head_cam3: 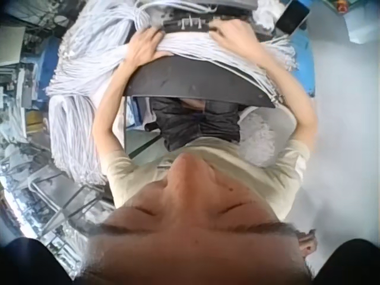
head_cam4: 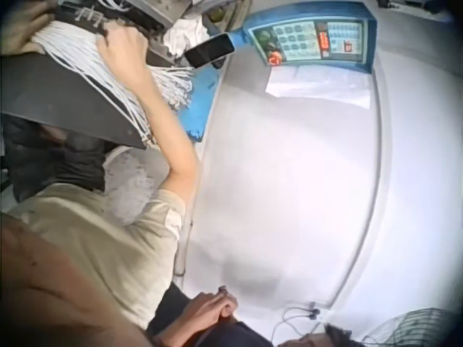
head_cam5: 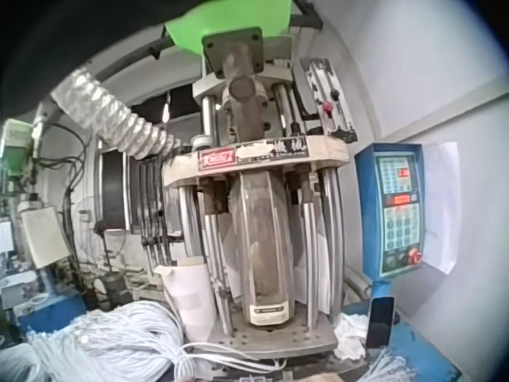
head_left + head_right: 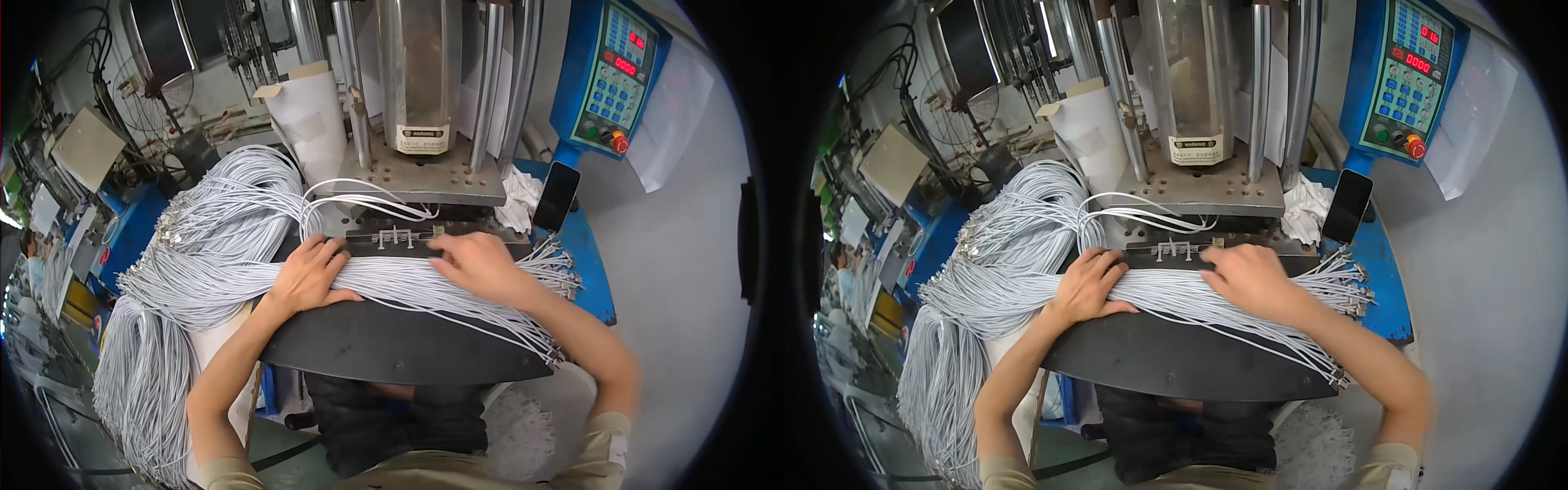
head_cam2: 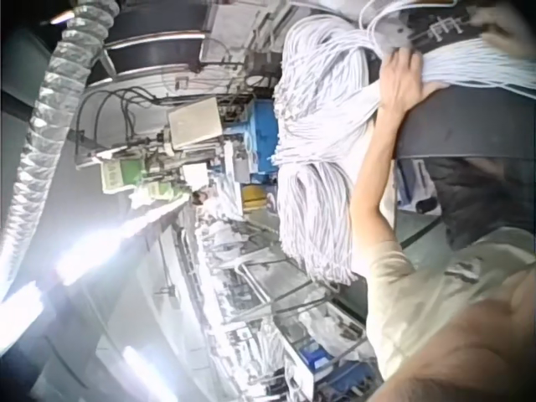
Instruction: The person inserts cable ends into a metal holder, places the holder into a press machine to process them, and removes and organizes the finished cables.
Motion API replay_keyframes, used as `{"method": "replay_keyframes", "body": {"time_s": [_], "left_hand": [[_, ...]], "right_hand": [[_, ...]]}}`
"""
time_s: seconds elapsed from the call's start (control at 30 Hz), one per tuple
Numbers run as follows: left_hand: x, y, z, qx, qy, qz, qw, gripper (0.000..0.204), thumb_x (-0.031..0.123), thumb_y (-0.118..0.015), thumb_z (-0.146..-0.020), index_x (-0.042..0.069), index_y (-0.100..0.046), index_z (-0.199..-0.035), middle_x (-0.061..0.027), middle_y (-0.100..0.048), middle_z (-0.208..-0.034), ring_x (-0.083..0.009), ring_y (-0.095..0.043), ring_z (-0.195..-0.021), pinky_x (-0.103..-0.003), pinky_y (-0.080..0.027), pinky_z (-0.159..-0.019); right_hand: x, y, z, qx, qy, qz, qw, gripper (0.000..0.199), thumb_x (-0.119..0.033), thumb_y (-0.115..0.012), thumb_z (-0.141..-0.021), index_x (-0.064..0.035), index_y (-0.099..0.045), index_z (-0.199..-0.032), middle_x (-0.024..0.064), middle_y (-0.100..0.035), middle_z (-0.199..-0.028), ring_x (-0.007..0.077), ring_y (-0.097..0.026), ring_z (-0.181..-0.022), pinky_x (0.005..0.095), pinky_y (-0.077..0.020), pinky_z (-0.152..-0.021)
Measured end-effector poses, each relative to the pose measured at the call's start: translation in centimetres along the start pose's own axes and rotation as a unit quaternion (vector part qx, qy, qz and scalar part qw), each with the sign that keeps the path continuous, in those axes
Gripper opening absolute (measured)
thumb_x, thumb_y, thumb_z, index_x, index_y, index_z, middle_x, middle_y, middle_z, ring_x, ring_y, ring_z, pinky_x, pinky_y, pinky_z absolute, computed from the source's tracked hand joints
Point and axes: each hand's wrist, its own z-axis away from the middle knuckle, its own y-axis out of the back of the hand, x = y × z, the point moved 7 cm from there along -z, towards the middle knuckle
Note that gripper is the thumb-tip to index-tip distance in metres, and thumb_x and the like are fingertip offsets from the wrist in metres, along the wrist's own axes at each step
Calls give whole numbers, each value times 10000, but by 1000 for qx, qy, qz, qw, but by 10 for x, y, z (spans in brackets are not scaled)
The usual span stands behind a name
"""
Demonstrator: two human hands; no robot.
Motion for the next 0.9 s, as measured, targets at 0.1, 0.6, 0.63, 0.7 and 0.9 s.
{"method": "replay_keyframes", "body": {"time_s": [0.1,0.6,0.63,0.7,0.9], "left_hand": [[10,4,-9,5,23,25,999,787,682,-709,-775,-31,-650,-1102,-155,-633,-1337,-312,-605,-1050,-422,-468,-1011],[-20,-16,17,26,-1,10,1000,765,703,-694,-759,-10,-638,-1033,-146,-657,-1255,-311,-600,-982,-431,-455,-1013],[-20,-17,20,23,1,9,1000,765,703,-694,-759,-10,-638,-1033,-146,-657,-1255,-311,-600,-982,-431,-455,-1013],[-15,-13,14,15,15,9,1000,756,698,-697,-754,-4,-642,-1029,-131,-645,-1107,-310,-604,-972,-432,-459,-1009],[-2,-8,15,0,17,-7,1000,715,703,-690,-761,16,-622,-949,-108,-571,-877,-317,-597,-934,-398,-478,-969]], "right_hand": [[0,-27,-31,48,-49,24,997,259,-289,-675,-949,-38,-723,-992,171,-698,-720,400,-704,-733,491,-553,-662],[-21,33,19,-404,26,-160,900,415,-325,-822,-877,-72,-710,-1186,95,-749,-1061,193,-716,-909,316,-559,-754],[-16,29,20,-414,11,-133,900,535,-371,-837,-859,-59,-680,-1265,134,-739,-1171,216,-720,-1022,334,-566,-821],[-23,-1,11,-216,77,-18,973,923,-511,-872,-770,12,-508,-1437,232,-553,-1448,310,-572,-1307,415,-500,-1013],[-26,-70,13,-173,56,20,983,853,-251,-802,-790,35,-413,-1493,259,-459,-1511,401,-482,-1351,486,-454,-1067]]}}
